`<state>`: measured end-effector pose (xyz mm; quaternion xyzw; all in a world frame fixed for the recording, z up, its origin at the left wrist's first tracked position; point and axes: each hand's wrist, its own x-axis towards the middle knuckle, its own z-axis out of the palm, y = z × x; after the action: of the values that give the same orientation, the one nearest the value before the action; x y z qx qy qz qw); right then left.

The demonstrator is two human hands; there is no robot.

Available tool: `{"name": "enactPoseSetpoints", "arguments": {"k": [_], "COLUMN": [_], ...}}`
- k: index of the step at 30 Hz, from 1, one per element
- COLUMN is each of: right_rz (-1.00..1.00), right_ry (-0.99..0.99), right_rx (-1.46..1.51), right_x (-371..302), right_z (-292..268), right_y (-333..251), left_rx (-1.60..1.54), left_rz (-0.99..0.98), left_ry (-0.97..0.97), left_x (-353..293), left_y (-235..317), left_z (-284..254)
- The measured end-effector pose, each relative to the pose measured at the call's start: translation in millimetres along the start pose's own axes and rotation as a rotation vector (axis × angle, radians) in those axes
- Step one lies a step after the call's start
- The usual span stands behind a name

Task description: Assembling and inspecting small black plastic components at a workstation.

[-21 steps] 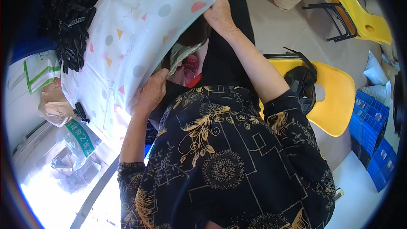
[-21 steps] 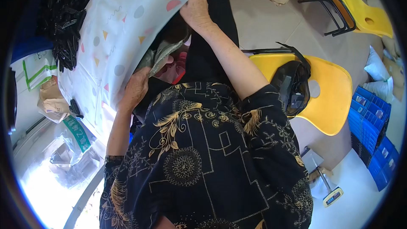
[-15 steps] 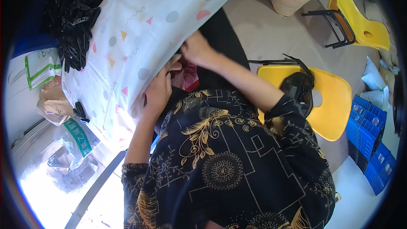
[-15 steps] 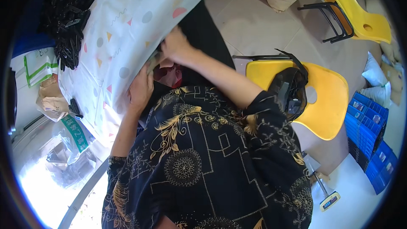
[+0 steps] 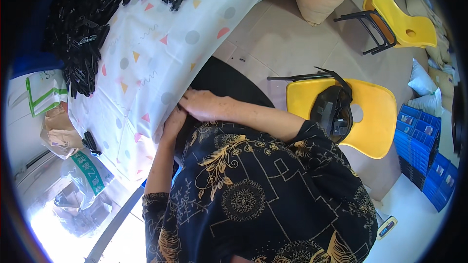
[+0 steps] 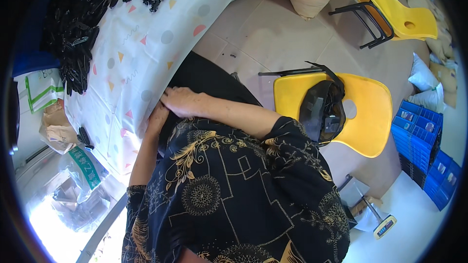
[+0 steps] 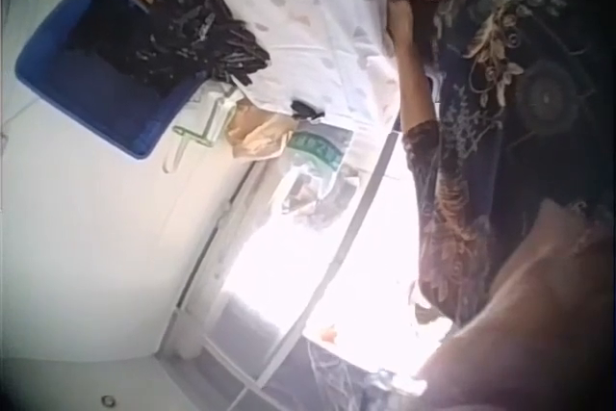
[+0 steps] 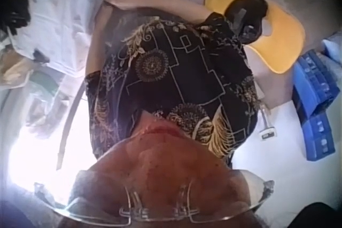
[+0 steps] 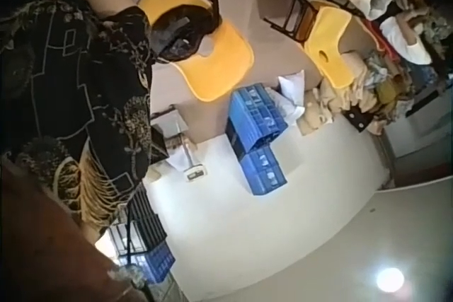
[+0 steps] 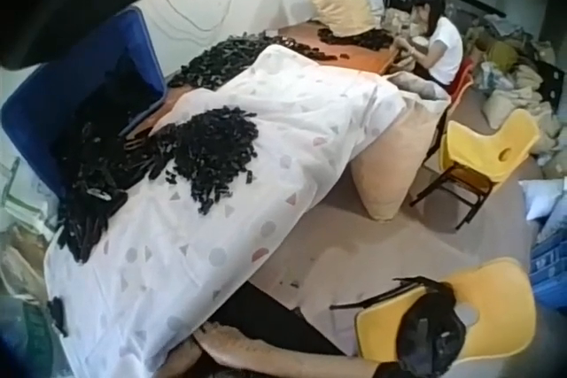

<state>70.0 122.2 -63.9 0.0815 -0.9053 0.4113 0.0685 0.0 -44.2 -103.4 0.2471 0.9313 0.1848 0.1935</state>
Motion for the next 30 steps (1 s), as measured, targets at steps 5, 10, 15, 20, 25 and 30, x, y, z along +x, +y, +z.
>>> {"name": "enactPoseSetpoints", "arguments": {"k": [5, 10, 15, 20, 25, 30], "right_rz": [-0.181, -0.229, -0.167, -0.124, -0.153, -0.296], "right_ry": [-0.352, -0.414, -0.349, -0.366, -0.446, -0.341], "right_rx": [-0.179, -0.121, -0.162, -0.092, -0.183, -0.199], "right_x": [-6, -8, -11, -6, -6, -11], "right_z": [-6, -16, -32, -26, -10, 2], "right_y": [-6, 10, 13, 14, 21, 25], "left_rx": [-0.187, 0.254, 0.237, 0.084, -0.004, 0.174], "left_rz": [0.152, -0.038, 0.085, 0.215, 0.249, 0.276], "left_ry": [-0.187, -0.393, -0.341, -0.053, -0.086, -0.080], "left_x": [-6, -17, -18, -33, -49, -64], "left_y": [10, 52, 51, 34, 50, 35], "left_z": [5, -5, 11, 5, -40, -8]}}
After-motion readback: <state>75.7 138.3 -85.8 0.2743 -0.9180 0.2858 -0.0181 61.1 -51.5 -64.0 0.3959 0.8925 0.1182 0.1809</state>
